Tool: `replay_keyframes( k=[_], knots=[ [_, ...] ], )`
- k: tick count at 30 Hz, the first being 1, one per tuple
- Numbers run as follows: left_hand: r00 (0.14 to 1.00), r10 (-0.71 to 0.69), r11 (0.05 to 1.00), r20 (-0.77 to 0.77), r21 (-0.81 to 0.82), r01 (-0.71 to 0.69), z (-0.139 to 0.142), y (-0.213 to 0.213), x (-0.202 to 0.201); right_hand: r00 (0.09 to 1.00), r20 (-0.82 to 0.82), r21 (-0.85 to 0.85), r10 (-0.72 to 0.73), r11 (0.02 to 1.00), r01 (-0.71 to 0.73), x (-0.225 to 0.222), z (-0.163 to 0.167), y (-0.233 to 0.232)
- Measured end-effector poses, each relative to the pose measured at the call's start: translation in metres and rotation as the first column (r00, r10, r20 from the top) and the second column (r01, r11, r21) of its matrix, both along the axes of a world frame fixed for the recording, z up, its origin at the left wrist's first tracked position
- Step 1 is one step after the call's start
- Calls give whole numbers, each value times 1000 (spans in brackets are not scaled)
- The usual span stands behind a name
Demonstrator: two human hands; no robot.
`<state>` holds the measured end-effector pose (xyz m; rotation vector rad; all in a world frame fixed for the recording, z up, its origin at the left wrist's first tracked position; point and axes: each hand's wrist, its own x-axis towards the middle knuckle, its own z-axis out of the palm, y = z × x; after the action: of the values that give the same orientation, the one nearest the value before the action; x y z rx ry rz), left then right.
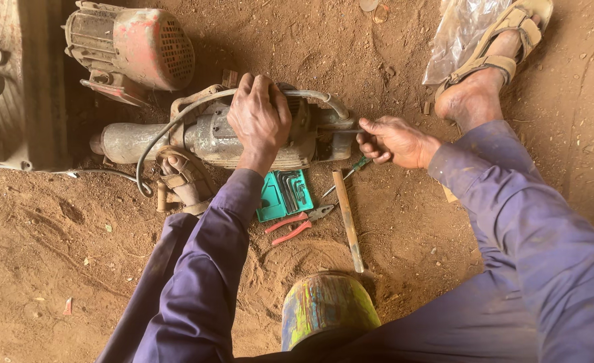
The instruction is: The person sits on the ground and uses a screwdriver and hammer to loosen and remove bolts from a motor housing. They repeatedly tap the screwdriver with the hammer to free the fasteners and adjust the motor casing.
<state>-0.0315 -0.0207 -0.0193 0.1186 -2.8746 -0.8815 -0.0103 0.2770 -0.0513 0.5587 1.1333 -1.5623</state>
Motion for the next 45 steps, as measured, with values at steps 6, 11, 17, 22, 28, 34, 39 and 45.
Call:
replay_keyframes(
  k=[6,11,17,22,28,34,39,45],
  knots=[
    [999,-4,1000,-49,-3,4,3,1,1,998,56,2,-35,999,35,-10,2,-2],
    [1000,0,1000,-28,8,0,4,1,1,936,-207,314,284,926,-211,-12,-1,-7],
    [999,-1,1000,-43,6,1,1,0,1,58,-656,751,752,659,-36,-2,1,-7],
    [1000,13,1000,-3,0,-13,1,2,0,-676,-355,745,646,632,213,-4,16,5],
    [1000,-2,1000,-2,-10,2,-1,0,-1,-22,-712,702,701,712,-19,7,21,-5],
    [1000,2,999,-11,-43,-3,-2,1,-1,957,-172,141,232,968,-209,0,9,1],
    [1000,3,1000,8,-31,-3,-1,-1,-2,994,44,-213,100,973,-89,-7,-5,7],
    [1000,7,1000,16,-3,-7,-1,-1,-1,358,-466,751,809,576,-325,2,-7,-6]
  ],
)
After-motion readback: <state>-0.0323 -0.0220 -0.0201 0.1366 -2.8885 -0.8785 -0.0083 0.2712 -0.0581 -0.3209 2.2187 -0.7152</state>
